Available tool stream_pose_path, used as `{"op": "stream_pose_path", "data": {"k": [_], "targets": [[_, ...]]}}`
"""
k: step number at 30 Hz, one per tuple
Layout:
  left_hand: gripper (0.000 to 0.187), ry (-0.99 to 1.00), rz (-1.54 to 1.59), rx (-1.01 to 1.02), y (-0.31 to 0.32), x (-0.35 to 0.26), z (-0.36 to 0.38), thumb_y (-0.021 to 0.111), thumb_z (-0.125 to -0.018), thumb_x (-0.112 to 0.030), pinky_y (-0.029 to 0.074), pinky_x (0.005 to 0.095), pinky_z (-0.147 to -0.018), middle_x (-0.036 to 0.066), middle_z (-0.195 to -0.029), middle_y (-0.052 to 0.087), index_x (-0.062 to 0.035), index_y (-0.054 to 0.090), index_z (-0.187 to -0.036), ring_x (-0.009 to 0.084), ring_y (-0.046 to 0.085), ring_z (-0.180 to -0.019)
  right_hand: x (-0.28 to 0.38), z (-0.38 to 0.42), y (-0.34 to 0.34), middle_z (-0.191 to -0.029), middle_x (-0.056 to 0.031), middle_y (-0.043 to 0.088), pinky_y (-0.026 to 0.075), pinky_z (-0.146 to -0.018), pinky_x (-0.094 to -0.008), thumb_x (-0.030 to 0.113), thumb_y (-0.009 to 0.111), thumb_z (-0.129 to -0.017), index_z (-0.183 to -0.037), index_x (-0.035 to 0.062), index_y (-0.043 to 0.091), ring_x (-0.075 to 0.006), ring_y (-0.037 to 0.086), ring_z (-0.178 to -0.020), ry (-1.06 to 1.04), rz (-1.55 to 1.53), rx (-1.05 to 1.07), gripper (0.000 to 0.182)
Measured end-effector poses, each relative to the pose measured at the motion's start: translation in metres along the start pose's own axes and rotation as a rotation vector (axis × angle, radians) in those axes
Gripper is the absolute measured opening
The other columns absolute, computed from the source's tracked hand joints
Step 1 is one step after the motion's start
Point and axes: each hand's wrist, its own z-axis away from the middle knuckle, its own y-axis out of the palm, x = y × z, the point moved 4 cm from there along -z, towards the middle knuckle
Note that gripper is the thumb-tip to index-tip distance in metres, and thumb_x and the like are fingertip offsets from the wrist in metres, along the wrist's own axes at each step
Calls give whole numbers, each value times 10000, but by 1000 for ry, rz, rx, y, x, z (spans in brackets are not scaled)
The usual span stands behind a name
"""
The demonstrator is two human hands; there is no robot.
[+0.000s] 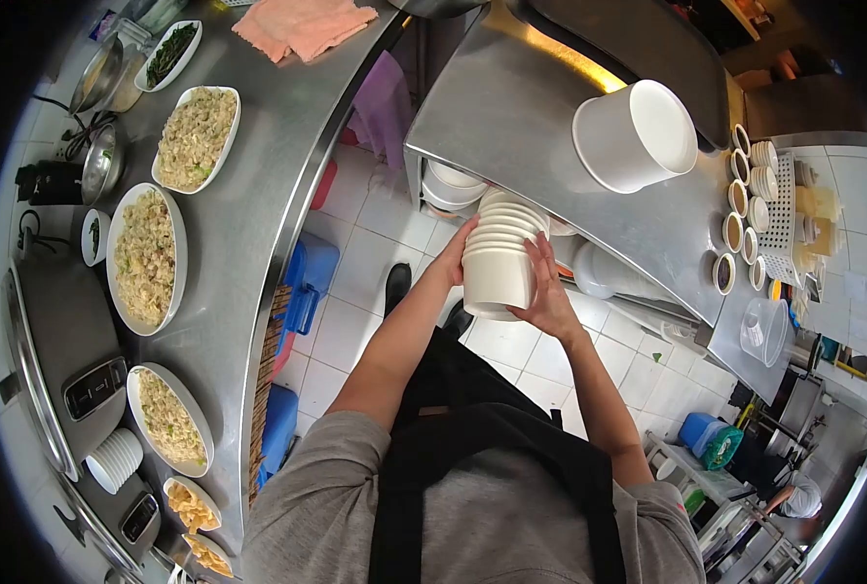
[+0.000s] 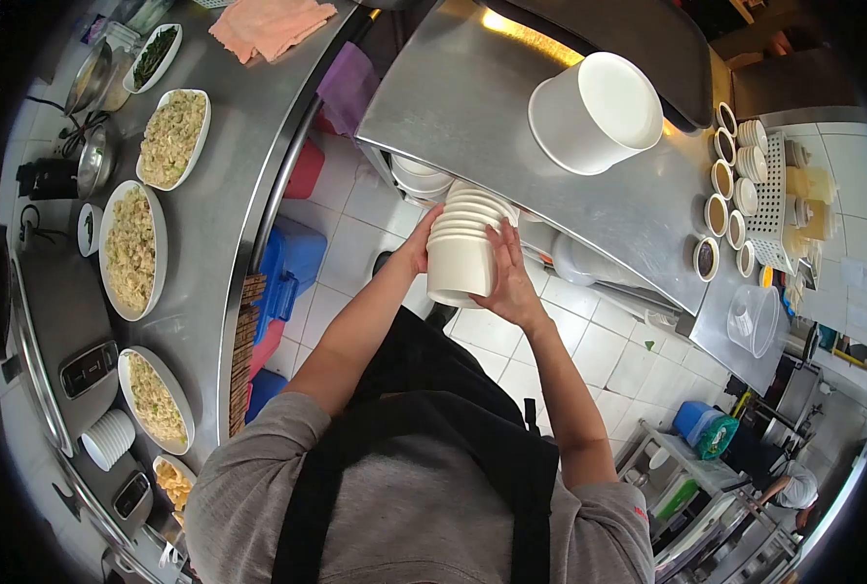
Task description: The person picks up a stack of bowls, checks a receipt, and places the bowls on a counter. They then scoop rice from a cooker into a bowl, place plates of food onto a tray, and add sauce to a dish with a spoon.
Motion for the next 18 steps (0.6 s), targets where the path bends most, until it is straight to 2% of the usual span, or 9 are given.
{"op": "stream_pose_path", "data": {"k": [5, 8, 11, 15, 18], "targets": [[687, -19, 9, -20, 4, -1, 6, 495, -753, -664, 502, 372, -819, 91, -1090, 609, -105, 566, -1146, 210, 613, -950, 4, 0, -4, -1457, -144, 125, 236, -1084, -406, 70, 799, -497, -1365, 132, 246, -343, 159, -1335, -47, -5, -6, 1031], [746, 16, -74, -60, 4, -3, 9, 487, -726, -708, 493, 375, -838, 89, -1099, 605, -104, 560, -1157, 213, 606, -969, 2, 1, -7, -1453, -140, 134, 240, -1080, -417, 80, 804, -490, -1352, 137, 266, -346, 178, -1327, -74, -19, -8, 1018], [817, -4, -197, -59, -2, -3, 4, 466, -695, -757, 458, 391, -859, 74, -1185, 556, -136, 507, -1223, 200, 557, -1058, 1, 3, -11, -1449, -136, 136, 250, -1073, -427, 92, 811, -479, -1347, 146, 273, -348, 186, -1321, -39, 19, -16, 1023], [868, -20, -276, -84, -1, -4, 6, 442, -665, -799, 431, 425, -872, 67, -1199, 548, -145, 499, -1234, 206, 536, -1085, 0, 1, -18, -1430, -136, 157, 276, -1057, -435, 103, 818, -470, -1342, 151, 280, -345, 202, -1311, -10, 81, 37, 1025], [899, 23, -344, -80, 2, -6, 6, 425, -650, -819, 418, 431, -886, 69, -1197, 548, -139, 498, -1233, 211, 533, -1087, 3, 2, -21, -1404, -139, 196, 291, -1048, -440, 102, 817, -474, -1335, 148, 287, -347, 227, -1297, -27, 0, 35, 1011]]}}
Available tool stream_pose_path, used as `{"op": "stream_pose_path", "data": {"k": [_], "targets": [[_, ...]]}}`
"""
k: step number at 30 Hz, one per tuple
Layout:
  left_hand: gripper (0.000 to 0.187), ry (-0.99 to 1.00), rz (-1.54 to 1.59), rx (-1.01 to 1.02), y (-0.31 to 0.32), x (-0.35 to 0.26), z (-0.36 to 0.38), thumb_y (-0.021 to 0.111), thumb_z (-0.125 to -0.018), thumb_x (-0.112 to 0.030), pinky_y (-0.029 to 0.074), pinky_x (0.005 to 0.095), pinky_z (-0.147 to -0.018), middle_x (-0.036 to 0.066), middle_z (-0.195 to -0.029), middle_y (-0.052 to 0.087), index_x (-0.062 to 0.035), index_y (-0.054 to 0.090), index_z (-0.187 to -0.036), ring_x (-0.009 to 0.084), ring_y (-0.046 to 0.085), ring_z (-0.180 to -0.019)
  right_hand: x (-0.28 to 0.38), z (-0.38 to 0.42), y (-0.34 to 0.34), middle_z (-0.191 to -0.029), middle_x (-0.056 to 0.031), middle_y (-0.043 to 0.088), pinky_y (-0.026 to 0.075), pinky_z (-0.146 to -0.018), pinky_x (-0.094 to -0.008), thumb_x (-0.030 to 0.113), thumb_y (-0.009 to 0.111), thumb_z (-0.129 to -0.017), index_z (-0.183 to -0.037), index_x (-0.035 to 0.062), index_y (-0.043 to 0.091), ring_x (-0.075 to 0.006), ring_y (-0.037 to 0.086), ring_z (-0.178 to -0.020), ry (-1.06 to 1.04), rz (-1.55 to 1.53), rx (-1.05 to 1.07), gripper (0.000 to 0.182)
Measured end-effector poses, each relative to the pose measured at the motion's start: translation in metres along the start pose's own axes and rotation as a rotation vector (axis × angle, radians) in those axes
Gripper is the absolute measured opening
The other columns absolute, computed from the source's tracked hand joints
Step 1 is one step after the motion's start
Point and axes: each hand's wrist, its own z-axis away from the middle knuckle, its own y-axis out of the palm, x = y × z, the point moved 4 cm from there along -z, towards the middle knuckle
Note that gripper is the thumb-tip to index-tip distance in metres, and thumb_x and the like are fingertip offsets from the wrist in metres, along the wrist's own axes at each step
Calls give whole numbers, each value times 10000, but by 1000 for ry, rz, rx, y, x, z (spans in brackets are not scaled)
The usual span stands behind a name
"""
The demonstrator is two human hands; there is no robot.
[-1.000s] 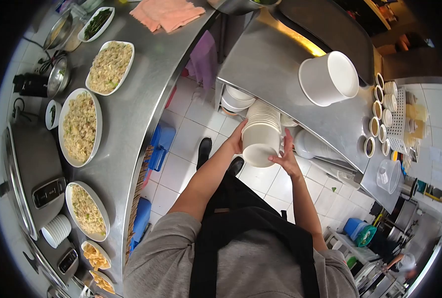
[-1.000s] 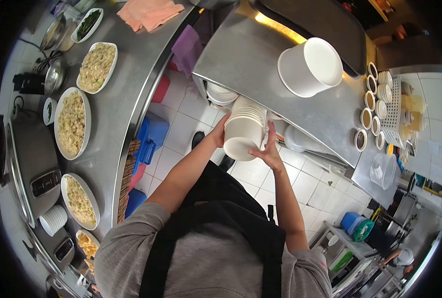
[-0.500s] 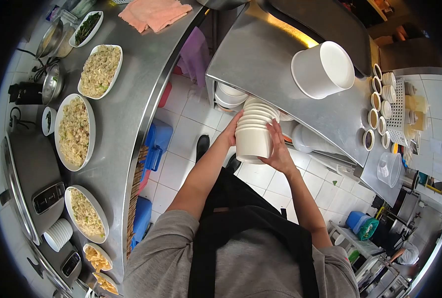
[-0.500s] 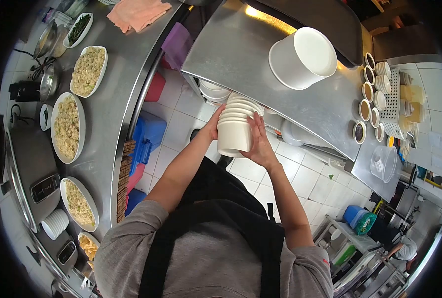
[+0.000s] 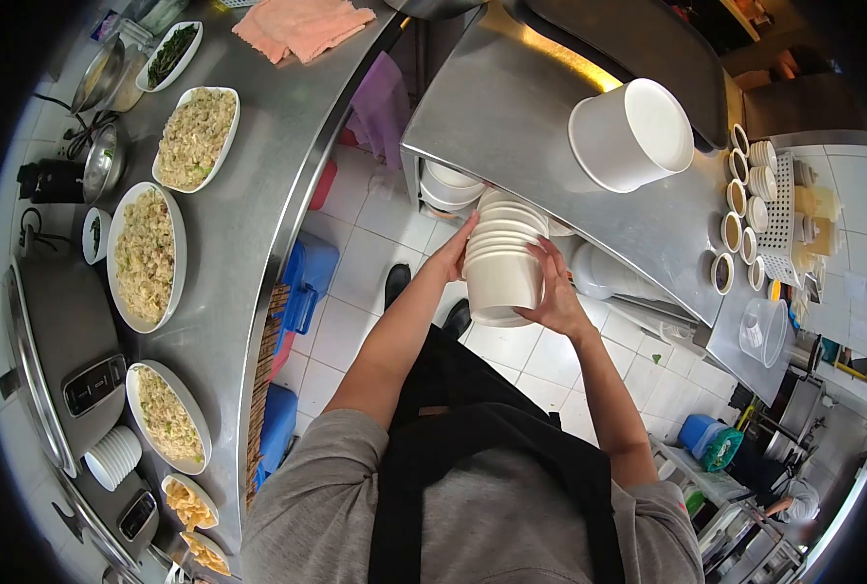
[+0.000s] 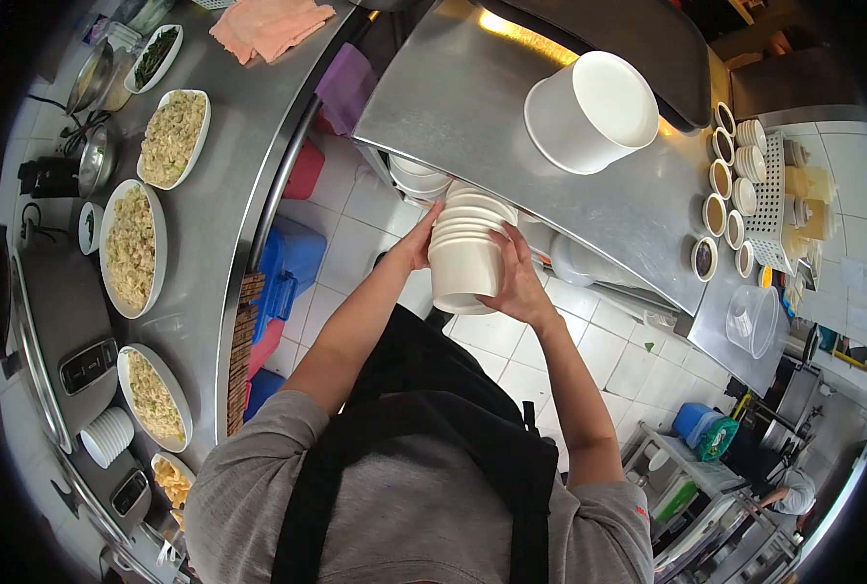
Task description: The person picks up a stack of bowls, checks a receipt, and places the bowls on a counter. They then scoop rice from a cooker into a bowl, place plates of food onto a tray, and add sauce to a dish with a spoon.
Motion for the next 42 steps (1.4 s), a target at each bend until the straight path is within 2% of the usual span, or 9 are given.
{"op": "stream_pose_path", "data": {"k": [2, 5, 11, 15, 27, 33, 36, 39, 42], "targets": [[910, 40, -35, 3, 3, -3, -1, 410, -651, -825, 418, 423, -893, 71, -1193, 550, -131, 498, -1232, 211, 533, -1085, -1, 2, 3, -1398, -140, 205, 297, -1043, -440, 98, 816, -475, -1331, 145, 291, -346, 236, -1293, -28, -44, -3, 1005], [854, -93, 80, 34, -10, 1, -6, 479, -685, -760, 448, 387, -876, 82, -1182, 556, -96, 500, -1222, 206, 555, -1051, -1, 4, 2, -1385, -163, 207, 313, -1038, -434, 109, 815, -481, -1322, 119, 290, -367, 252, -1276, -44, -25, -26, 991], [731, 46, 113, -2, 6, -13, 0, 630, -715, -588, 491, 369, -833, 133, -1118, 574, -45, 509, -1189, 229, 585, -993, 12, 10, -2, -1369, -179, 222, 322, -1027, -431, 125, 819, -483, -1315, 105, 293, -378, 267, -1263, -80, -28, 15, 985], [731, 69, 206, 97, 18, -15, -11, 604, -728, -604, 516, 368, -785, 166, -1096, 572, -40, 505, -1183, 239, 597, -961, 5, 13, -8, -1363, -187, 231, 321, -1021, -434, 130, 825, -474, -1310, 105, 300, -376, 265, -1263, -19, -140, -22, 987], [851, 39, 157, -40, 9, -9, -40, 609, -652, -688, 494, 376, -818, 172, -1136, 538, -44, 487, -1195, 267, 576, -982, 20, 42, -23, -1356, -191, 260, 316, -1025, -447, 77, 812, -434, -1312, 103, 312, -370, 254, -1275, -60, -30, -146, 1010], [931, -77, 332, -92, 1, -7, -40, 620, -664, -663, 498, 393, -806, 194, -1110, 530, 76, 416, -1193, 301, 562, -989, 16, 39, -23, -1366, -171, 228, 327, -1019, -441, 117, 830, -455, -1314, 129, 306, -362, 276, -1266, -39, -130, -136, 1007], [931, -68, 237, -214, 16, -23, -6, 650, -660, -629, 495, 403, -813, 203, -1096, 507, 119, 398, -1153, 314, 549, -992, 19, 49, -37, -1335, -152, 307, 318, -1023, -418, 148, 820, -478, -1316, 88, 307, -324, 309, -1256, 84, -508, -143, 985], [881, 89, 304, -185, 15, -25, -26, 673, -665, -587, 485, 410, -837, 204, -1106, 473, 108, 399, -1132, 320, 524, -1022, 29, 60, -75, -1289, -136, 387, 343, -1009, -393, 225, 797, -519, -1309, 32, 313, -292, 338, -1243, -40, -741, -202, 946], [851, 223, 392, -203, 24, -40, -33, 668, -703, -520, 448, 436, -901, 205, -1151, 445, 111, 343, -1170, 331, 489, -1083, 3, 78, -134, -1230, -156, 460, 424, -922, -374, 330, 734, -602, -1294, -1, 328, -273, 460, -1146, 78, -1052, -443, 867]]}}
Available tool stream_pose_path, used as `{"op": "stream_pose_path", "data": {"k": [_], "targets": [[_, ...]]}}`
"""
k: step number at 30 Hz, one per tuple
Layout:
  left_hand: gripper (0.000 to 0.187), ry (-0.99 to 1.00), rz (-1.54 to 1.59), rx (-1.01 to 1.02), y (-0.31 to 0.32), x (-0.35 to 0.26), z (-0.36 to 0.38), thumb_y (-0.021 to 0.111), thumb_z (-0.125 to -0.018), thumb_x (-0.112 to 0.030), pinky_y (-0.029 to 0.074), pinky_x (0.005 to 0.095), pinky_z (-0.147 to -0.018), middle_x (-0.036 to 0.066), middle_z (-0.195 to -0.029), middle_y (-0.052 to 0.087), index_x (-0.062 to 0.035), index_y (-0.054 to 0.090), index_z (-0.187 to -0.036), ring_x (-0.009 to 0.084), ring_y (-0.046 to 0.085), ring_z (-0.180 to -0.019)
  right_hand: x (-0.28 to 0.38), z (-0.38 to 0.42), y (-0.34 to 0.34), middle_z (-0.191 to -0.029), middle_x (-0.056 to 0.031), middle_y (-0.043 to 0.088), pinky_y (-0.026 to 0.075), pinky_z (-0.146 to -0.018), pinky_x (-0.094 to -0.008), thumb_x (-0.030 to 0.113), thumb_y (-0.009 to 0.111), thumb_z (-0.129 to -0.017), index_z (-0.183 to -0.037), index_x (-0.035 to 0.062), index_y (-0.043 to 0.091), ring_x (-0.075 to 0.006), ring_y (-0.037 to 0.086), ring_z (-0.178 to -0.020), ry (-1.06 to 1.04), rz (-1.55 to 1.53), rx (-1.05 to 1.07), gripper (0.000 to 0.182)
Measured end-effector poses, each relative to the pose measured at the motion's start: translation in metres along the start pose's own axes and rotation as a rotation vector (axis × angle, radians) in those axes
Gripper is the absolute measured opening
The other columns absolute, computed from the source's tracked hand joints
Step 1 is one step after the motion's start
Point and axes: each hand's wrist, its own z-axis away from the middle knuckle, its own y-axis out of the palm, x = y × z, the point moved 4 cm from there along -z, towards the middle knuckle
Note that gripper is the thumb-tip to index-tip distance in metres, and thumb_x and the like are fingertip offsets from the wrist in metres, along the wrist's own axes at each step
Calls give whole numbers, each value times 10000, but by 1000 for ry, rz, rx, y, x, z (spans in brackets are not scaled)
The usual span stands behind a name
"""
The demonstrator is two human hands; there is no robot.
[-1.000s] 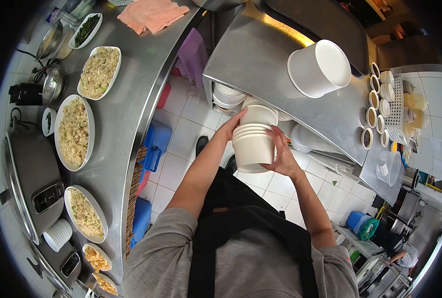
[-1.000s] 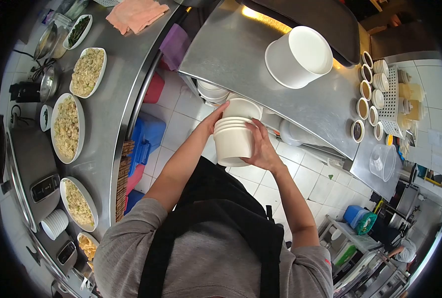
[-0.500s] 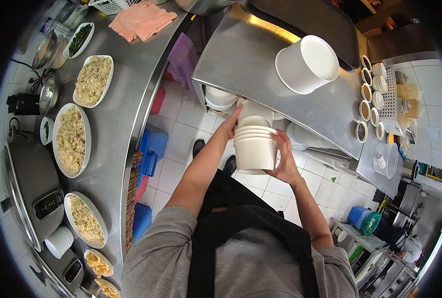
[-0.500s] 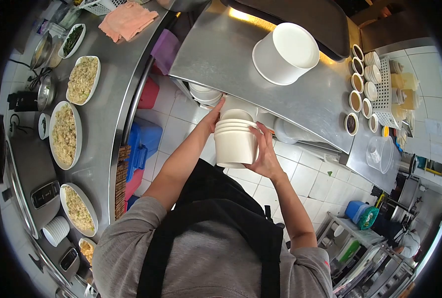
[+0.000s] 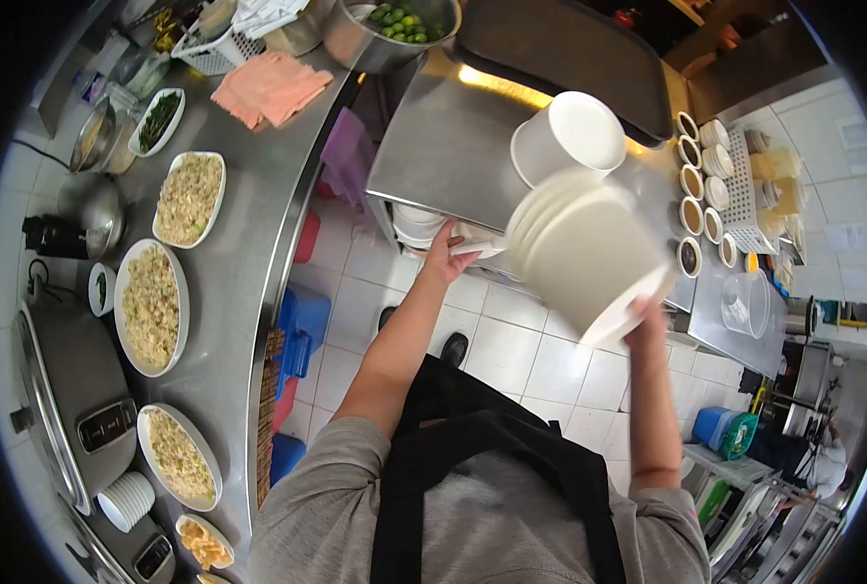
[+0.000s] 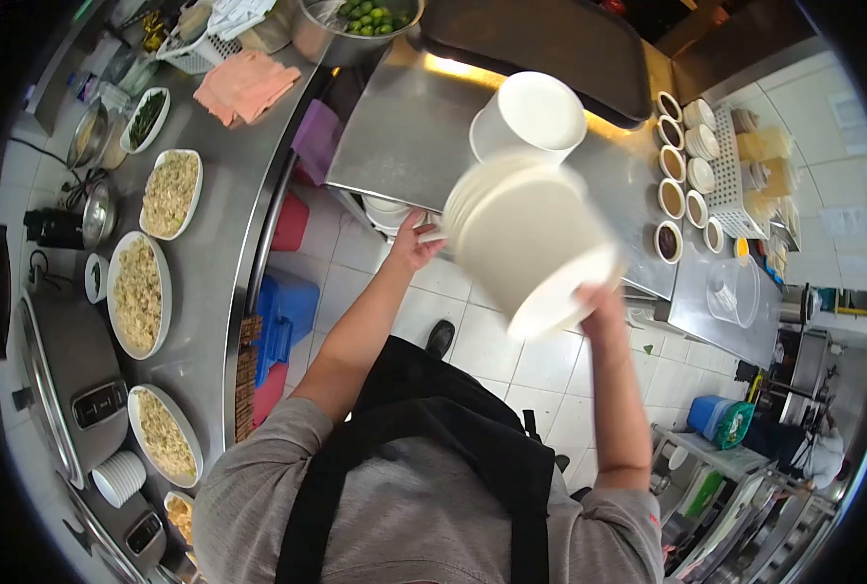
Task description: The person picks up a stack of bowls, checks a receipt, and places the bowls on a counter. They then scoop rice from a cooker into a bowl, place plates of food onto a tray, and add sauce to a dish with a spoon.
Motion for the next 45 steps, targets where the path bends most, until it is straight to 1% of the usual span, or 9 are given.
{"op": "stream_pose_path", "data": {"k": [3, 9, 12, 18, 24, 27, 30, 35, 45], "targets": [[907, -56, 9, 46, 9, -4, 8, 613, -745, -503, 408, 429, -949, 233, -1290, 369, 124, 236, -1283, 335, 449, -1145, 77, -55, -3, -1208, -154, 487, 473, -829, -402, 332, 632, -737, -1262, 3, 378, -290, 536, -1044, -5, -83, -181, 669], [926, -198, -289, 131, 18, 13, 60, 491, -783, -579, 314, 509, -996, 230, -1315, 358, 76, 163, -1350, 353, 403, -1201, 109, -159, 20, -1259, -151, 448, 452, -824, -496, 532, 611, -739, -1282, 58, 381, -300, 471, -1125, 417, 623, 126, 757], [936, -405, -325, 286, 28, 23, 82, 459, -767, -639, 275, 534, -1005, 228, -1338, 343, 40, 202, -1358, 354, 381, -1225, 82, -171, 32, -1327, -118, 388, 395, -865, -590, 558, 593, -740, -1328, 111, 349, -333, 398, -1193, 462, 459, 229, 778], [638, -532, 161, 880, 90, 11, 147, 386, -872, -514, 391, 485, -961, 158, -1361, 361, -71, 351, -1330, 313, 359, -1254, 34, -78, 60, -1235, -94, 488, 386, -964, -388, 297, 675, -741, -1302, 60, 392, -215, 448, -1154, 96, 179, 471, 671], [511, -256, -548, 824, 70, 41, 142, 422, -898, -378, 416, 405, -957, 137, -1314, 428, -77, 379, -1309, 254, 436, -1197, 17, 31, 33, -1243, -129, 486, 360, -986, -391, 311, 679, -753, -1314, 47, 377, -227, 480, -1126, -215, 170, 563, 689], [502, -334, -637, 812, 82, 56, 144, 432, -895, -362, 418, 397, -949, 133, -1306, 434, -72, 387, -1302, 246, 441, -1188, 32, 31, -117, -961, -151, 627, 511, -748, -337, 360, 622, -811, -1362, 45, 235, -215, 641, -770, -16, 49, -222, 743], [492, -401, -685, 848, 125, 89, 136, 441, -892, -346, 421, 389, -940, 129, -1298, 441, -68, 395, -1295, 238, 446, -1180, 61, 57, -266, -719, -165, 624, 496, -605, -374, 346, 645, -778, -1309, 31, 242, -281, 627, -612, 83, 1155, -1188, 738], [477, -502, -714, 916, 196, 176, 142, 458, -887, -320, 425, 376, -927, 123, -1284, 453, -60, 407, -1284, 225, 453, -1166, 81, 154, -335, -741, -156, 633, 466, -629, -411, 376, 636, -780, -808, 27, 577, -360, 600, -716, -2, 1161, -1409, 355], [447, -922, -948, 1066, 238, 421, 191, 490, -877, -268, 433, 350, -899, 110, -1257, 476, -46, 433, -1261, 199, 469, -1138, 67, 577, -295, -772, -175, 643, 482, -626, -422, 359, 594, -811, -838, 16, 577, -344, 628, -732, 341, 1112, -2044, 344]]}}
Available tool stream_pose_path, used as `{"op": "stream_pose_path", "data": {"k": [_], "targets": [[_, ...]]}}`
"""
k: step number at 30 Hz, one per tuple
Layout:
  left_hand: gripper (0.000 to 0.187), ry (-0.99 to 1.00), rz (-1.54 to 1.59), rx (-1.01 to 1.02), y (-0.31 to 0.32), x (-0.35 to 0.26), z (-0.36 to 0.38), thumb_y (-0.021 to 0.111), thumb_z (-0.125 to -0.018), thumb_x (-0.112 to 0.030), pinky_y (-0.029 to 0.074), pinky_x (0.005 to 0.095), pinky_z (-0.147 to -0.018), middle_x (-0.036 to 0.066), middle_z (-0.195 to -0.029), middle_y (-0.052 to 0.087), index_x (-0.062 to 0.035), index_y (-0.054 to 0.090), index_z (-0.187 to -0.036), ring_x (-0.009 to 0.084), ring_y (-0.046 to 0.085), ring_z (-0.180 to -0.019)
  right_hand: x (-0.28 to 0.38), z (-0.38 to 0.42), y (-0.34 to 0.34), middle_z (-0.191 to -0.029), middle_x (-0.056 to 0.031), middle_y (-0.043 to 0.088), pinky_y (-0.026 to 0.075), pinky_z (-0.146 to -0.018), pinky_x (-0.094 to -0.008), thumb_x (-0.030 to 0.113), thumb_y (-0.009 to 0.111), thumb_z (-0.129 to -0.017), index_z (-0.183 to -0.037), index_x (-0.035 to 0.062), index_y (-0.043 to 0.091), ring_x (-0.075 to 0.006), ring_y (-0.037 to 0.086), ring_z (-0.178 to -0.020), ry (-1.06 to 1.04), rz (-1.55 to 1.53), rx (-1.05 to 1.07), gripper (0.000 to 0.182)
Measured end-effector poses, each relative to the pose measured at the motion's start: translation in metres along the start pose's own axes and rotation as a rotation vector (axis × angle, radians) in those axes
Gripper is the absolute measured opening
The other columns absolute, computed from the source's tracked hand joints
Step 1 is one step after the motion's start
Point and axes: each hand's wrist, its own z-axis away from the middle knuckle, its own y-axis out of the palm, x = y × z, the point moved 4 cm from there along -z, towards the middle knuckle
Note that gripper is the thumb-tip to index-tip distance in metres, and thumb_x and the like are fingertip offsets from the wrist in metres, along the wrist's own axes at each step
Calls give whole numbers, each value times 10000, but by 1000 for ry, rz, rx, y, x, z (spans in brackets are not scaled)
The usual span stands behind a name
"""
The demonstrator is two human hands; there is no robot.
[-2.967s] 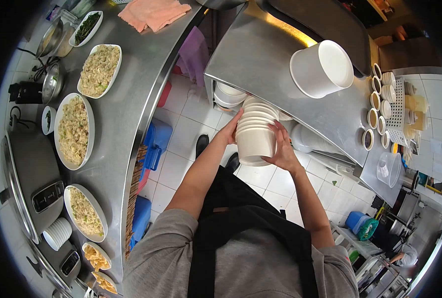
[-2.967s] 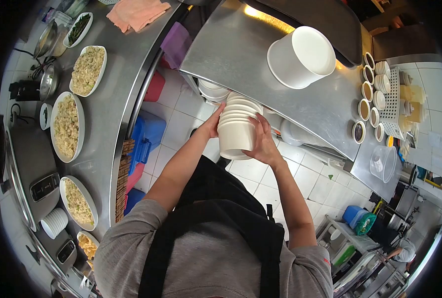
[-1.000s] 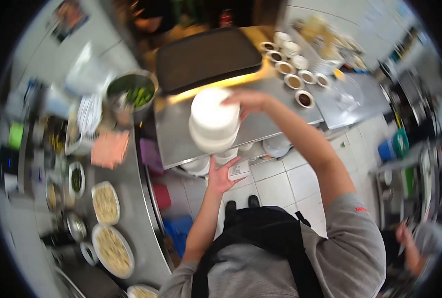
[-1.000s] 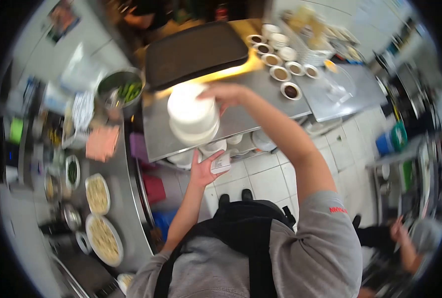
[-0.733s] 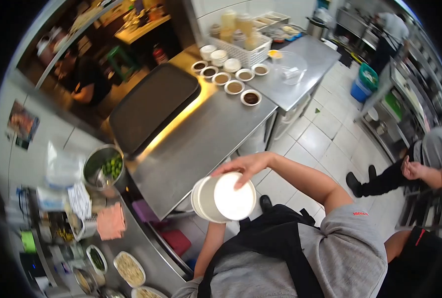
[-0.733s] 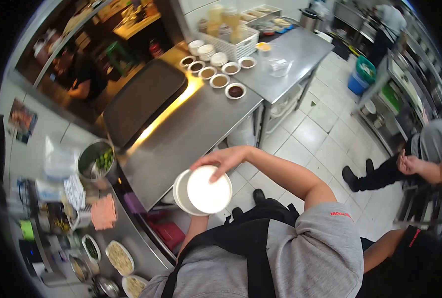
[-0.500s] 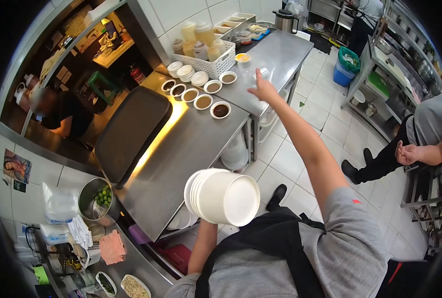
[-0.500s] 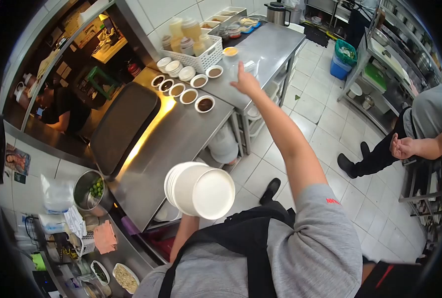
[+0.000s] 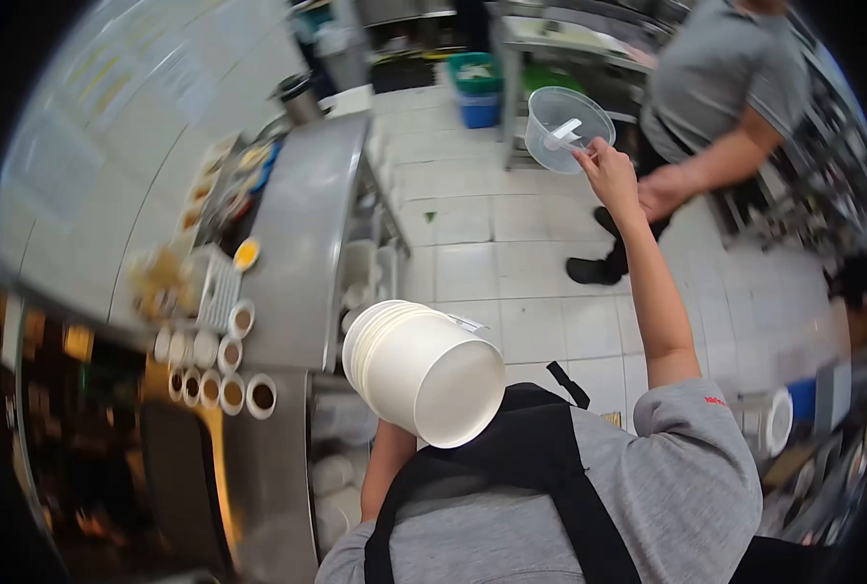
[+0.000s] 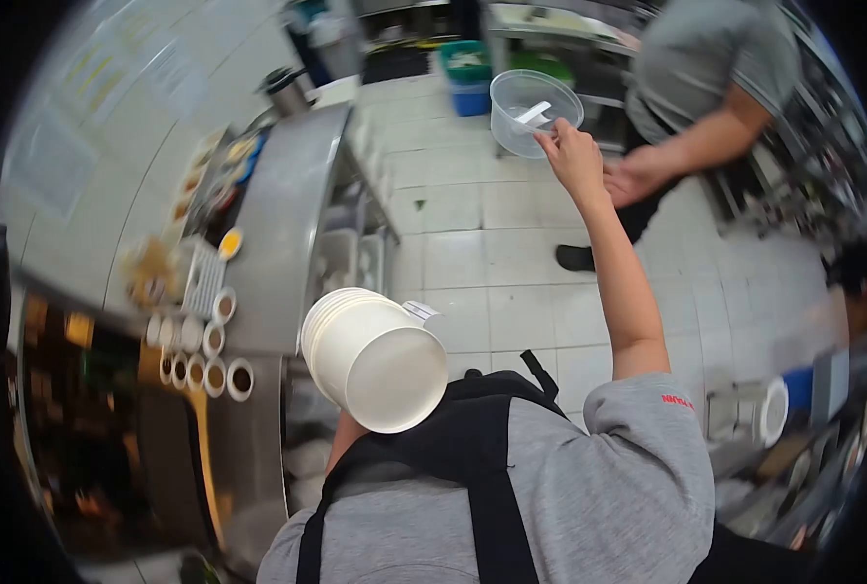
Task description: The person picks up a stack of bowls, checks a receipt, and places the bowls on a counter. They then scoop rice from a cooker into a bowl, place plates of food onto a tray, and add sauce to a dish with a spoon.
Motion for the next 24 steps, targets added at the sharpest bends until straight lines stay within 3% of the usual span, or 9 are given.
{"op": "stream_pose_path", "data": {"k": [6, 10, 13, 15, 17, 19, 22, 23, 24], "targets": [[430, -251, -95, 195, 69, 40, -110, 510, -872, -237, 438, 334, -883, 102, -1241, 489, -37, 448, -1247, 184, 479, -1122, -86, -16, -40, -764, -181, 640, 489, -667, -441, 356, 595, -802, -867, 17, 594, -349, 626, -763, 134, 112, -123, 345], [419, -414, -163, 333, 121, 80, -170, 523, -868, -216, 441, 323, -872, 97, -1230, 498, -31, 459, -1238, 174, 485, -1110, -109, -45, -27, -796, -208, 630, 488, -671, -436, 326, 596, -794, -922, 7, 586, -352, 618, -786, 189, 99, 85, 345], [411, -541, -256, 473, 164, 106, -213, 533, -865, -200, 444, 316, -864, 93, -1222, 505, -26, 466, -1231, 166, 490, -1102, -119, -50, -24, -916, -182, 636, 495, -674, -422, 331, 597, -798, -1070, 14, 536, -322, 631, -813, 118, -54, 54, 422], [406, -636, -384, 634, 197, 125, -246, 540, -863, -189, 446, 310, -858, 91, -1217, 510, -23, 472, -1227, 161, 493, -1097, -104, -32, -48, -1083, -130, 589, 498, -684, -394, 247, 580, -826, -1250, 43, 406, -249, 600, -916, 342, -625, 333, 502], [401, -736, -566, 845, 230, 151, -271, 546, -861, -179, 447, 305, -853, 88, -1212, 514, -20, 477, -1222, 156, 496, -1091, -107, 4, -62, -1205, -90, 482, 486, -767, -378, 259, 652, -780, -1306, 69, 362, -210, 521, -1011, 369, -834, 584, 629], [396, -841, -817, 1105, 266, 183, -281, 553, -859, -168, 449, 300, -847, 85, -1206, 519, -18, 482, -1218, 150, 500, -1085, -126, 48, -66, -1222, -96, 435, 442, -862, -350, 310, 752, -676, -1341, 68, 313, -199, 460, -1073, 186, -774, 615, 833], [362, -1044, -1256, 1466, 319, 241, -264, 568, -848, -148, 459, 289, -813, 77, -1164, 549, -11, 521, -1180, 135, 518, -1049, -157, 110, -87, -1209, -91, 445, 364, -945, -346, 347, 830, -552, -1297, 51, 345, -199, 423, -1120, 460, -1095, 595, 937], [279, -1147, -1080, 1426, 329, 264, -256, 534, -834, -119, 465, 291, -739, 69, -1033, 600, -10, 585, -1086, 115, 558, -922, -172, 136, -94, -1211, -90, 444, 347, -958, -347, 355, 831, -550, -1283, 45, 356, -202, 412, -1136, 567, -1138, 535, 927], [298, -1164, -1168, 1392, 324, 294, -264, 513, -833, -114, 459, 282, -760, 71, -1035, 598, -13, 572, -1107, 122, 558, -925, -186, 163, -100, -1214, -88, 442, 331, -972, -349, 363, 832, -548, -1268, 38, 366, -205, 401, -1153, 672, -1179, 474, 917]]}}
